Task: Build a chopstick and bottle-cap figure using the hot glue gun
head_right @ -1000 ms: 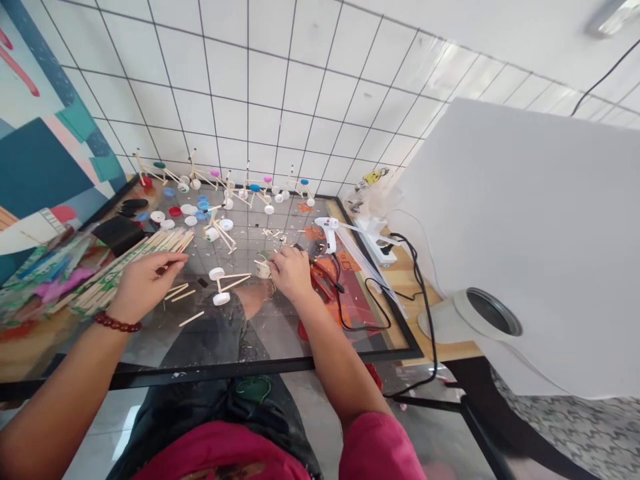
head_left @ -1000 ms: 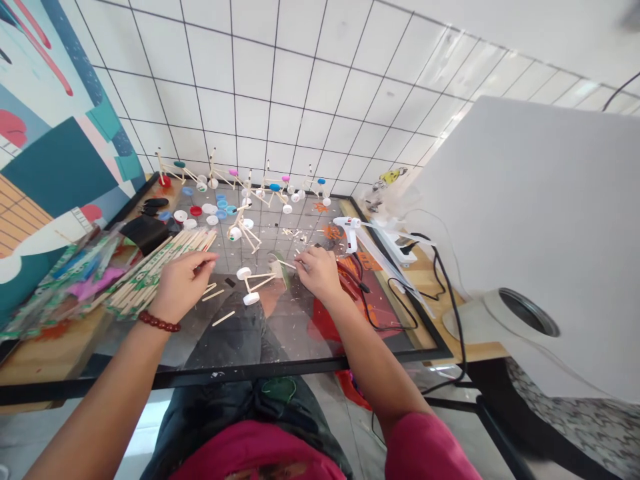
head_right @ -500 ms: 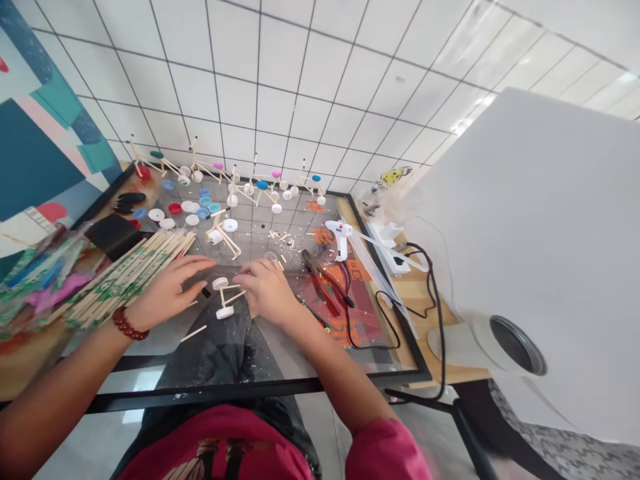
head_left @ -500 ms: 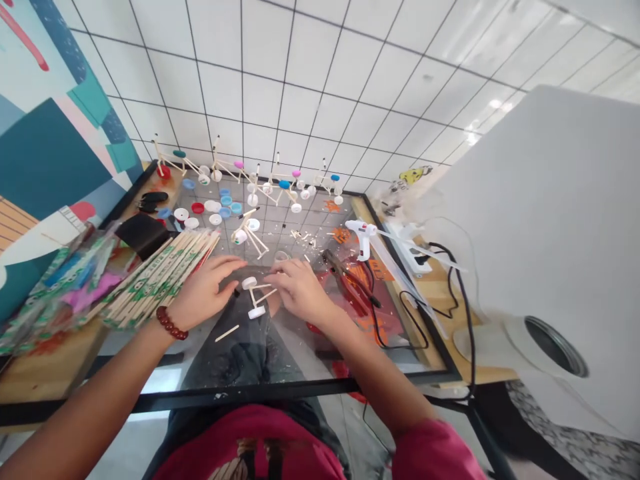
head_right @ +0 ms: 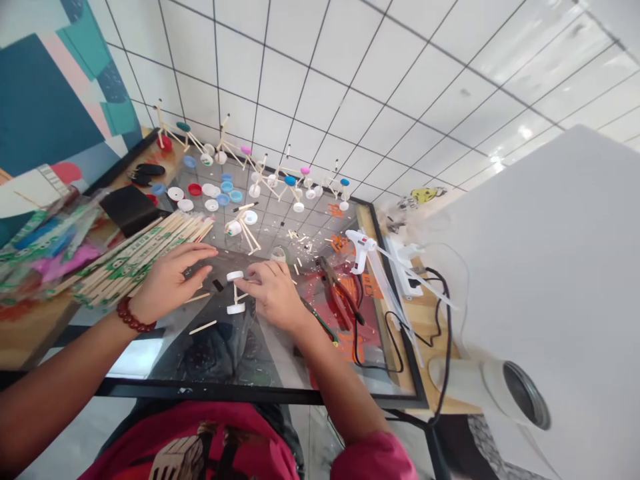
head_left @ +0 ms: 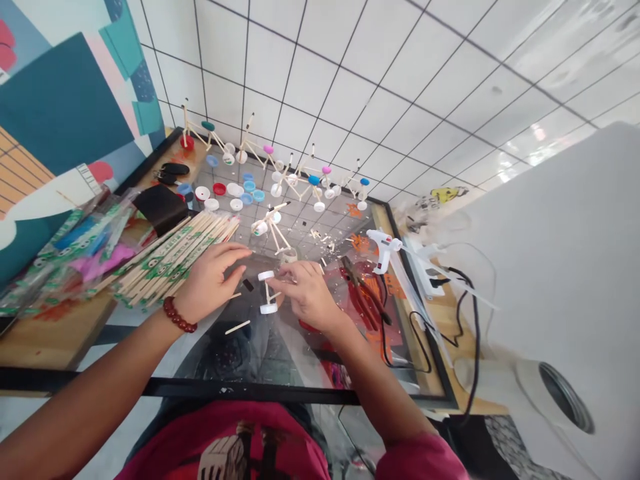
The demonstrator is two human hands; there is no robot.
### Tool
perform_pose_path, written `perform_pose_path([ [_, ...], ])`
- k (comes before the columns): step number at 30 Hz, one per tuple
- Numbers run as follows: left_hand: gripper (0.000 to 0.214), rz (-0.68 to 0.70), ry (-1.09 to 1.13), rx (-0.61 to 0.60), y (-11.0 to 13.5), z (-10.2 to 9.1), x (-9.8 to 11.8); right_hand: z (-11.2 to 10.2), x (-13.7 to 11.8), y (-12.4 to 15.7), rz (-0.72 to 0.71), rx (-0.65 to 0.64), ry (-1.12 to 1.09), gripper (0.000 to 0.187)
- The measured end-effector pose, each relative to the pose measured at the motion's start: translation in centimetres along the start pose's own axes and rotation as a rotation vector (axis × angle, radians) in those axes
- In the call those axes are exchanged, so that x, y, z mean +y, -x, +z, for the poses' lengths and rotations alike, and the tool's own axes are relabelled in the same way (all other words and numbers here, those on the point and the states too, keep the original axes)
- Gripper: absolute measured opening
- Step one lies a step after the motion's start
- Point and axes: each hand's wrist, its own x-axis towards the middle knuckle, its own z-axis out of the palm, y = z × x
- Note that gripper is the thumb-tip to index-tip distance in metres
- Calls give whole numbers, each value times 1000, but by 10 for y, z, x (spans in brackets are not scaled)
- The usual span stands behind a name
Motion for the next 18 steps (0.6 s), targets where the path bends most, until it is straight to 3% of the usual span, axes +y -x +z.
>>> perform_pose_path([
  [4, 29, -41, 16, 54, -1, -1, -2, 1, 0, 4, 100, 112, -74, 45],
  [11, 27, -56, 33, 101, 0, 0, -1, 10, 5, 19, 318, 246, -473, 29],
  [16, 29, -37, 31, 101, 1, 0, 3, 5, 3, 25, 326, 159, -534, 51],
  [18, 29, -41, 26, 107, 1, -1, 4, 0, 1, 25, 328, 173, -525, 51],
])
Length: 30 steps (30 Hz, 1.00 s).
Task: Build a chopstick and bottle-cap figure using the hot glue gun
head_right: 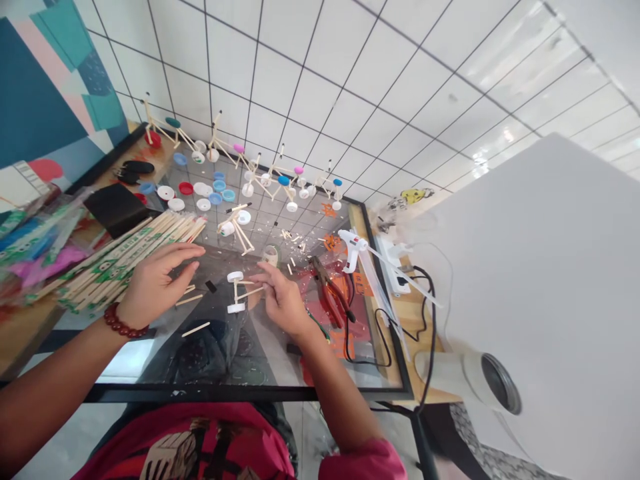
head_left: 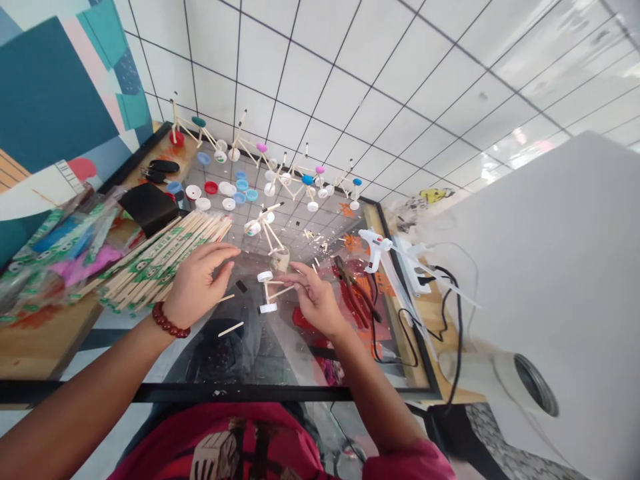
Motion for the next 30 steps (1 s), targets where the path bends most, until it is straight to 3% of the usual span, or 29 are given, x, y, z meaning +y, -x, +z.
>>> perform_pose_path([
  [2, 28, -13, -1, 14, -1, -2, 0, -4, -5, 1, -11, 71, 33, 42],
  [6, 27, -28, -2, 21, -1, -3, -3, -13, -11, 2, -1, 213, 130, 6],
  [7, 27, -23, -3, 12, -1, -1, -3, -14, -10, 2, 5, 213, 145, 11],
  [10, 28, 24, -9, -63, 0, 6, -1, -13, -5, -2, 18, 101, 198, 21],
  [14, 28, 97, -13, -200, -2, 18, 5, -6, 5, -14, 43, -73, 332, 21],
  [17, 30, 62, 27, -225, -2, 20, 8, -2, 5, -20, 66, -158, 386, 17],
  [20, 33, -120, 172, -222, 1, 19, 8, -2, -3, -22, 55, -138, 393, 18],
  [25, 61, -596, 695, -312, 4, 15, 14, -8, -24, -20, 35, -58, 409, 20],
  [30, 51, -794, 875, -336, 1, 13, 26, -9, -40, -21, 23, -42, 402, 22],
])
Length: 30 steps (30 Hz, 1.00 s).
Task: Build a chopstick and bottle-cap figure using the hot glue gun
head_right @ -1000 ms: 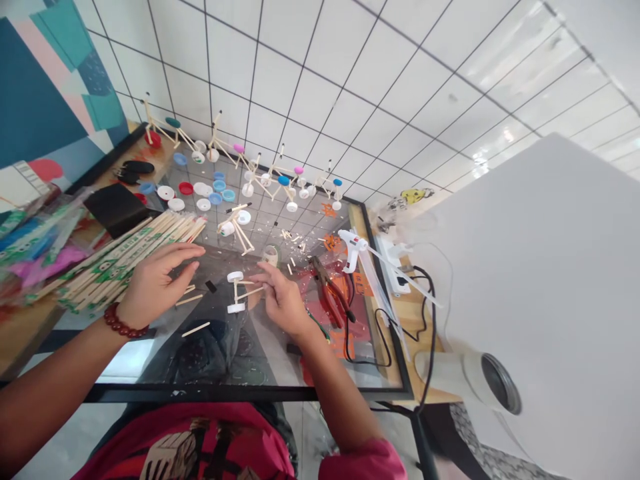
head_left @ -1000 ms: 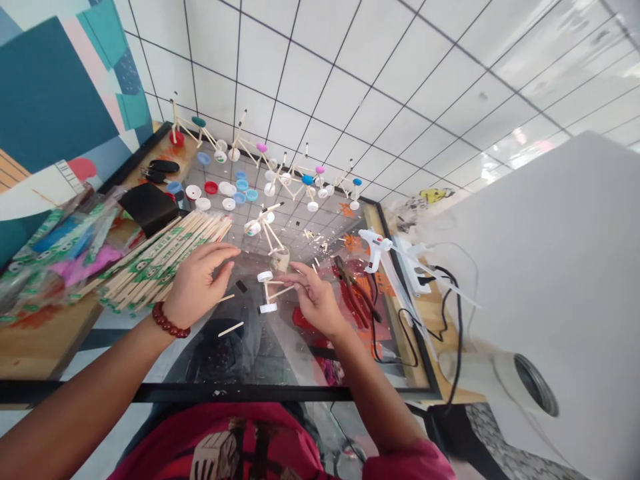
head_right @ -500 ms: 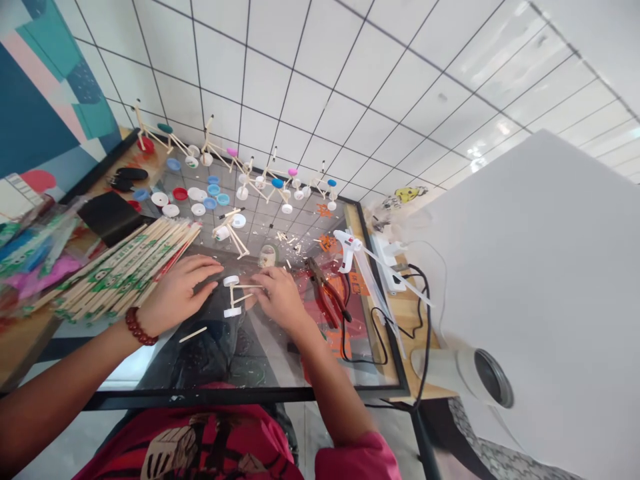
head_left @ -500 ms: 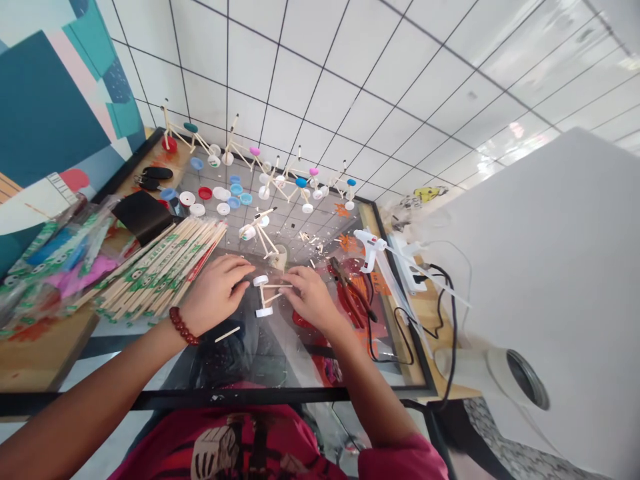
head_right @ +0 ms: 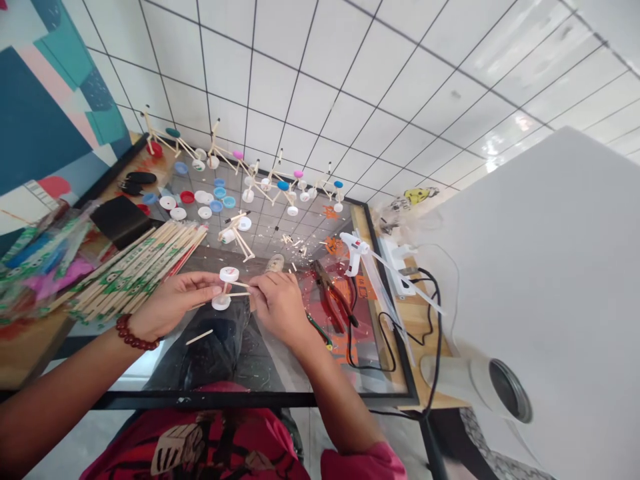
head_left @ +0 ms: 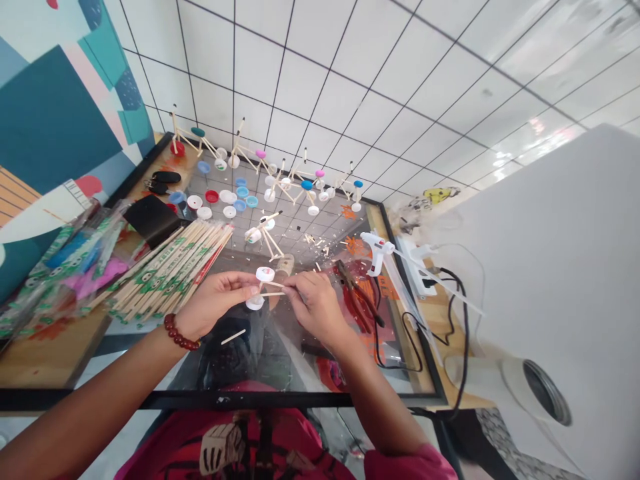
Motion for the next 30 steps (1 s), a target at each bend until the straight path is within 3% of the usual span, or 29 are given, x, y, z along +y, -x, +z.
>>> perform_pose_path([
  [6, 42, -81, 39, 21, 5, 4, 6, 0, -7, -4, 6, -4, 2, 23],
  [16, 39, -70, 101, 64, 8, 7, 11, 0, -13, -6, -62, 13, 20, 22],
  [23, 34, -132, 371, -51, 16, 6, 12, 1, -9, -10, -50, 29, -18, 22],
  [25, 30, -115, 386, 13, 17, 2, 11, 0, -7, -9, -35, 20, -25, 22],
  [30, 27, 130, 201, 345, 19, -13, 7, -6, 3, -7, -55, -9, -23, 21],
])
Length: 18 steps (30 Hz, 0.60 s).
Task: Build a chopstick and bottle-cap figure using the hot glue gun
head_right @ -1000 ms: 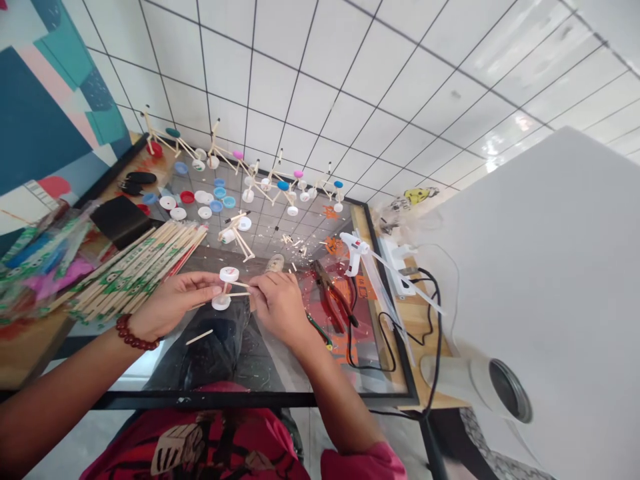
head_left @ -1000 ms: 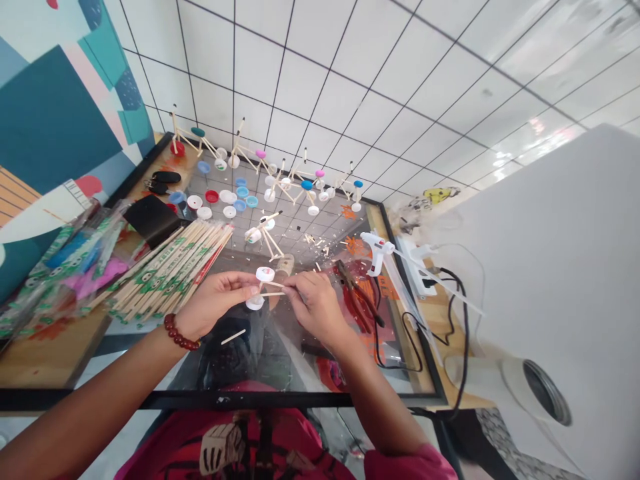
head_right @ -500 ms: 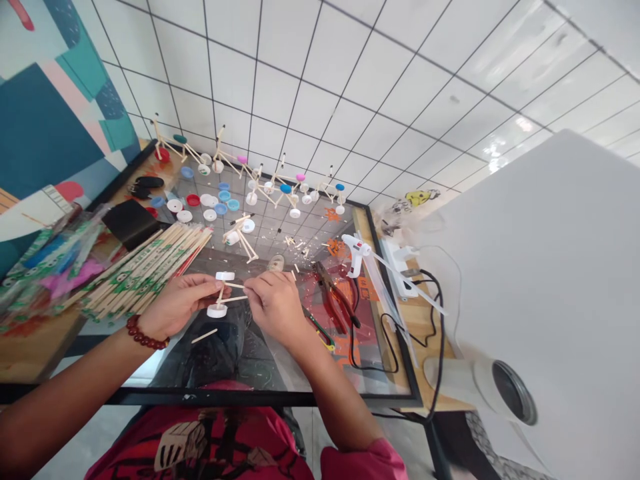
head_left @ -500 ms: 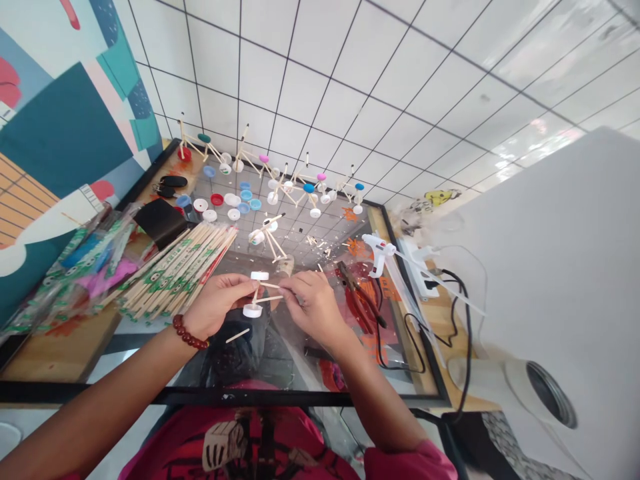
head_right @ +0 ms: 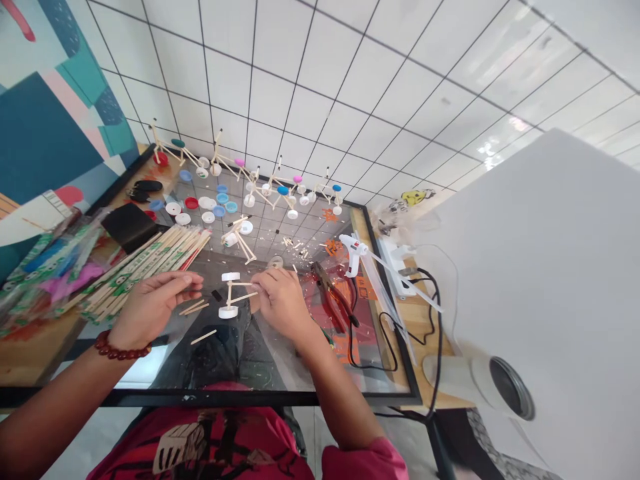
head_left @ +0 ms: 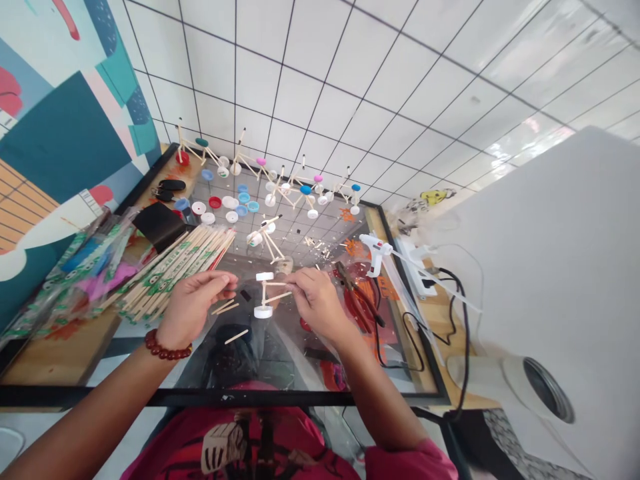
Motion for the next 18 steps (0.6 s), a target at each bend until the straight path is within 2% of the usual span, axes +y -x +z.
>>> perform_pose_path([
  [2, 31, 60, -116, -9, -2, -2, 3, -7, 4, -1, -69, -31, -5, 22],
  [4, 36, 79, -196, -88, -3, 2, 8, -17, 6, -4, -164, -78, 2, 23],
  [8, 53, -28, -241, -424, -5, 18, 15, -38, 0, -17, -331, -169, 52, 26],
  [10, 45, -71, -309, -562, -4, 24, 14, -43, -4, -21, -380, -181, 29, 25],
  [11, 39, -79, -335, -592, -3, 26, 12, -44, -5, -21, -379, -157, -11, 23],
  [13, 35, -86, -323, -579, -2, 27, 7, -39, -3, -17, -280, -23, -133, 24],
  [16, 37, -94, -225, -497, 1, 27, 0, -20, 4, -3, 53, 249, -371, 36],
  [18, 39, -91, -202, -464, 3, 28, -4, -4, 8, 6, 241, 284, -526, 33],
])
